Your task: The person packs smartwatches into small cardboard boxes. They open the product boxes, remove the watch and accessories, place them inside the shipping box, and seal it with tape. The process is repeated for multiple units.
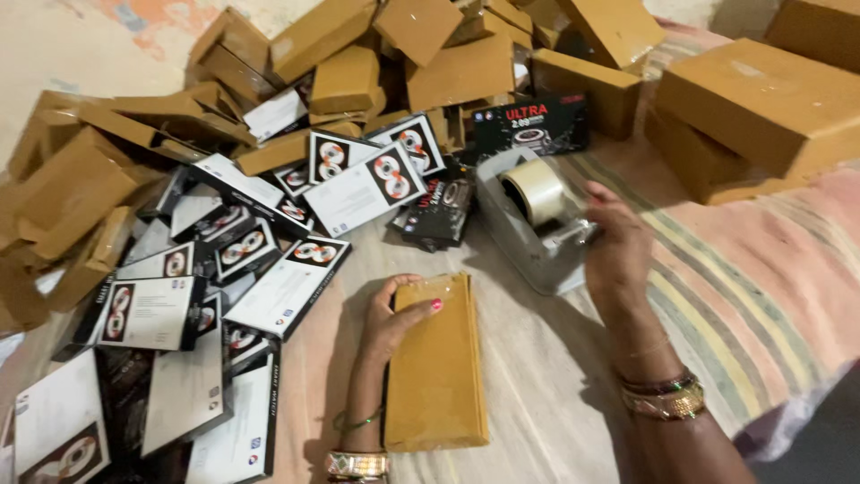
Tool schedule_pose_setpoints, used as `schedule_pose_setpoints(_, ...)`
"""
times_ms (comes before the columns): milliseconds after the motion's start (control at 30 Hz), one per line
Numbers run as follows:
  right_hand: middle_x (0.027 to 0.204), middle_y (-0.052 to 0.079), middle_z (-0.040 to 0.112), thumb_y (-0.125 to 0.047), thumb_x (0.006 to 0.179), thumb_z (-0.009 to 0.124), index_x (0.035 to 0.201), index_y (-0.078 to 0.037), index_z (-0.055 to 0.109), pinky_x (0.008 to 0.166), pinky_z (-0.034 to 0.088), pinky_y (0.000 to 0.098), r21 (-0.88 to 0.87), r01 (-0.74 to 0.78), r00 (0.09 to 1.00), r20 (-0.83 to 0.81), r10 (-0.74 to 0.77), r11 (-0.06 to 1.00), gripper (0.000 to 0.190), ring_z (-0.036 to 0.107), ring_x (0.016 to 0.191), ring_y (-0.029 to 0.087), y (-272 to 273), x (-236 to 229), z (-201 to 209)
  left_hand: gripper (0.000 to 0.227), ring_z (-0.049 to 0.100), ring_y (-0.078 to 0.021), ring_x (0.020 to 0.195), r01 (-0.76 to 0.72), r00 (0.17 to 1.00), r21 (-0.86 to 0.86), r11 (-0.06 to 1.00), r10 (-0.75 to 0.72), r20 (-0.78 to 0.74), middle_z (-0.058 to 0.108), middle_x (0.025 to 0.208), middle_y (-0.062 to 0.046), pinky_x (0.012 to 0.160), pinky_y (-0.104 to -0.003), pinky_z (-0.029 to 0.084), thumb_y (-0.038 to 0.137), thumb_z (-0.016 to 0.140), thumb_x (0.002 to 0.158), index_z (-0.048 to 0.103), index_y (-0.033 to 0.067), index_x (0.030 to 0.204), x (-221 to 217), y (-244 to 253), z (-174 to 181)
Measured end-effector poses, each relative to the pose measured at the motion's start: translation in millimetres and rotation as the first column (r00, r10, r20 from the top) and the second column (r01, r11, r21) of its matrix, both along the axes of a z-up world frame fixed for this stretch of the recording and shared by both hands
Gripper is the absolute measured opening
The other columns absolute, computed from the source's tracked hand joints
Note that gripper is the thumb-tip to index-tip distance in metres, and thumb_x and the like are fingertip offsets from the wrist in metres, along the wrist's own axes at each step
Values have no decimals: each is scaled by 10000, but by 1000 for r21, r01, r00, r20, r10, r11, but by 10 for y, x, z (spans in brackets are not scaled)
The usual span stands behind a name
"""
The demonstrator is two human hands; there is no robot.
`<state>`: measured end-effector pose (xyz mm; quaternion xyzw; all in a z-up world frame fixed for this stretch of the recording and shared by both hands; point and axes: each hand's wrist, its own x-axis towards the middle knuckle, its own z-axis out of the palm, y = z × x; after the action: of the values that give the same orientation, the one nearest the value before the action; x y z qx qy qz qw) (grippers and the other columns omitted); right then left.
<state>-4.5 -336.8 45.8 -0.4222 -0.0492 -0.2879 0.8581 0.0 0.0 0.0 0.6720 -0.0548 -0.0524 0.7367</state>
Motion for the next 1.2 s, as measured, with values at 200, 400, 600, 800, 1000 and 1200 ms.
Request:
schedule_pose_setpoints(200, 1290, 119, 590, 4, 990, 631, 872, -15, 626, 995, 525, 344, -265, 264, 964, 39, -263, 927, 119, 543, 1148, 161, 115, -277, -101, 524, 736, -176, 810, 11, 1000, -22, 1000, -11, 11, 755, 976, -166, 688, -304, 624, 68, 876, 717, 633, -11, 1174, 79, 46, -72)
schedule_pose_setpoints(400, 1030, 135, 693, -43, 987, 674, 997, -26, 723, 797, 596, 305, -408, 132, 948, -215, -236, 903, 53, 648, 906, 153, 205, -703, -108, 437, 742, -161, 840, 36, 999, 159, 987, -39, 16, 780, 969, -151, 733, -293, 618, 105, 880, 746, 639, -5, 1093, -39, 67, 113)
schedule_pose_setpoints(600, 913, 98, 765, -48, 929, 723, 1018, -35, 750, 682, 609, 289, -810, 197, 843, -147, -517, 552, 94, 722, 750, 149, 175, -662, 87, 466, 651, -139, 951, 23, 935, 373, 928, -152, 320, 650, 978, -47, 810, -272, 539, 105, 909, 708, 585, 42, 1037, -292, 167, 291)
schedule_pose_setpoints(800, 854, 155, 750, -102, 968, 772, 983, 15, 741, 660, 550, 367, -926, 223, 729, -49, -683, 304, 123, 709, 719, 225, 271, -702, 86, 357, 680, -108, 919, 179, 956, -3, 984, -174, 236, 668, 935, -31, 783, -253, 566, 61, 880, 782, 623, 31, 1028, -399, 196, 189)
schedule_pose_setpoints(1000, 938, 185, 756, -75, 974, 748, 1029, 6, 762, 701, 563, 373, -959, 114, 659, -123, -742, 261, 99, 719, 794, 245, 94, -788, 26, 325, 719, -128, 843, -223, 943, -184, 957, 260, 209, 767, 975, -79, 777, -268, 608, 49, 862, 758, 725, -11, 1046, -325, 417, 302)
schedule_pose_setpoints(1200, 978, 128, 747, -97, 1019, 693, 1122, -9, 720, 701, 553, 287, -760, 97, 855, -266, -444, 642, 139, 692, 837, 158, 237, -978, 39, 513, 701, -123, 899, -174, 958, -105, 979, 193, 213, 721, 1064, -65, 789, -277, 604, 50, 883, 693, 649, 16, 1148, -326, 451, 414)
